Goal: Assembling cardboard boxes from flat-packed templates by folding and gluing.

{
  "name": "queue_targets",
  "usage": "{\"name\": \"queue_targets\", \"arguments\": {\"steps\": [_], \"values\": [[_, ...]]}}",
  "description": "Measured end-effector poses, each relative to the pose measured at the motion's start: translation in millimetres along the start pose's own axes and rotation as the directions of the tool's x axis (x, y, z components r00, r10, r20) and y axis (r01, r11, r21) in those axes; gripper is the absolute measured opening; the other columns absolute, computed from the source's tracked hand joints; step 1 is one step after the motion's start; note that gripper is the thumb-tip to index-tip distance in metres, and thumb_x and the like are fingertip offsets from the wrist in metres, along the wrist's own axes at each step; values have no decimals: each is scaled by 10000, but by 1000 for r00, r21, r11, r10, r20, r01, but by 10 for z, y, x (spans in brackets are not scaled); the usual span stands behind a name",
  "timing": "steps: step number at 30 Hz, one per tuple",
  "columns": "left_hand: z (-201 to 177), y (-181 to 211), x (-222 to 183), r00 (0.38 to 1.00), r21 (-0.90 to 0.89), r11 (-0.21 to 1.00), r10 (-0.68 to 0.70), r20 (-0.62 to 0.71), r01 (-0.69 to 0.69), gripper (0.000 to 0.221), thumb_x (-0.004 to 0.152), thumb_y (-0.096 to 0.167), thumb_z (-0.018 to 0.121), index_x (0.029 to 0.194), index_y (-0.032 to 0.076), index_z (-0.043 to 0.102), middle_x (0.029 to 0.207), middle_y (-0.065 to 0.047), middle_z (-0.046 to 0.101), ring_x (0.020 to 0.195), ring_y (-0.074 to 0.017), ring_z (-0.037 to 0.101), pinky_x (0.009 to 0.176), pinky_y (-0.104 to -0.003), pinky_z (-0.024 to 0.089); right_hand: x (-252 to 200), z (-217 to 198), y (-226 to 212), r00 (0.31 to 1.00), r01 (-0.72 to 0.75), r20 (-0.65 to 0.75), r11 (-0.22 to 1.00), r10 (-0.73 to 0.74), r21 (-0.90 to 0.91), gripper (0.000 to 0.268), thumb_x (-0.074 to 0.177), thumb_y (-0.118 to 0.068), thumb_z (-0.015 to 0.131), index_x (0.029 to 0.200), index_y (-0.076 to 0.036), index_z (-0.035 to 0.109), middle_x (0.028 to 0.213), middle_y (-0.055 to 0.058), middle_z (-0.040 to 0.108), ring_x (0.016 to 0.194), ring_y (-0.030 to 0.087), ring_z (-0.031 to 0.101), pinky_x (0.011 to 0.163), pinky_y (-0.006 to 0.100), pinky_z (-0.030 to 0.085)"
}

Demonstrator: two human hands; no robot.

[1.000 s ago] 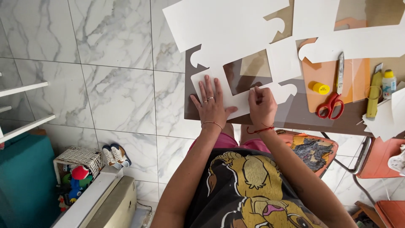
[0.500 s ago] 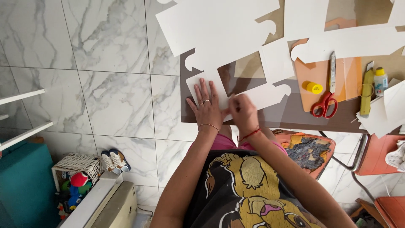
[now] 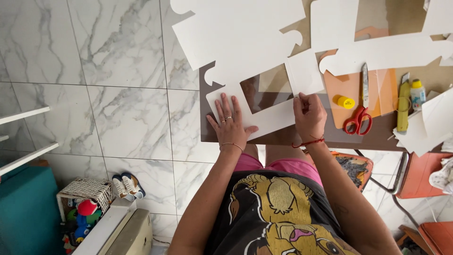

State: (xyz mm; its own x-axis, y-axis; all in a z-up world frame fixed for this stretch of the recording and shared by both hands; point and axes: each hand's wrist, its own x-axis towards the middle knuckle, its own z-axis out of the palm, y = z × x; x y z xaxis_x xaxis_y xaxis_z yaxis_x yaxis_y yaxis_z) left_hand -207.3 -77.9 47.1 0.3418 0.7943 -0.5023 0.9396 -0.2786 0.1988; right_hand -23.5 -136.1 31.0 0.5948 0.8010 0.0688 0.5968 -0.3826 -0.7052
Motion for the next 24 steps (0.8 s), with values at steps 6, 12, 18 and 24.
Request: {"name": "queue_targets", "arguments": {"steps": [6, 12, 18, 24], "values": [[-21, 19, -5, 1000, 47, 999, -1, -8, 1, 1090, 631, 574, 599, 1381, 125, -51, 1427, -162, -117, 1320, -340, -65, 975, -635, 9, 253, 201, 199, 975, 221, 53, 972, -217, -80, 101, 827, -39, 633, 788, -48, 540, 634, 54, 497, 556, 228, 557, 479, 296, 433], [-9, 14, -1, 1000, 47, 999, -10, -18, 11, 1093, 616, 588, 595, 1383, 132, -37, 1432, -156, -97, 1322, -336, -45, 967, -639, 11, 99, 4, 183, 958, 275, 138, 943, -252, -190, 160, 802, -84, 651, 750, -79, 500, 640, 40, 428, 572, 245, 555, 488, 311, 440], [-19, 7, 14, 999, 54, 999, 9, -31, -7, 1095, 621, 566, 614, 1383, 121, -34, 1429, -171, -93, 1320, -356, -35, 963, -648, 45, 382, 125, -54, 936, 347, 125, 923, -329, -166, 143, 828, -67, 626, 775, -72, 494, 661, 31, 431, 556, 246, 555, 465, 311, 448], [-10, 10, 21, 1000, 17, 1000, 3, -23, -3, 1091, 613, 580, 594, 1383, 121, -28, 1433, -161, -84, 1321, -343, -37, 957, -651, 18, 135, 6, 202, 924, 363, 214, 902, -317, -232, 144, 804, -94, 631, 773, -92, 491, 669, 31, 441, 575, 252, 568, 474, 319, 456]]}}
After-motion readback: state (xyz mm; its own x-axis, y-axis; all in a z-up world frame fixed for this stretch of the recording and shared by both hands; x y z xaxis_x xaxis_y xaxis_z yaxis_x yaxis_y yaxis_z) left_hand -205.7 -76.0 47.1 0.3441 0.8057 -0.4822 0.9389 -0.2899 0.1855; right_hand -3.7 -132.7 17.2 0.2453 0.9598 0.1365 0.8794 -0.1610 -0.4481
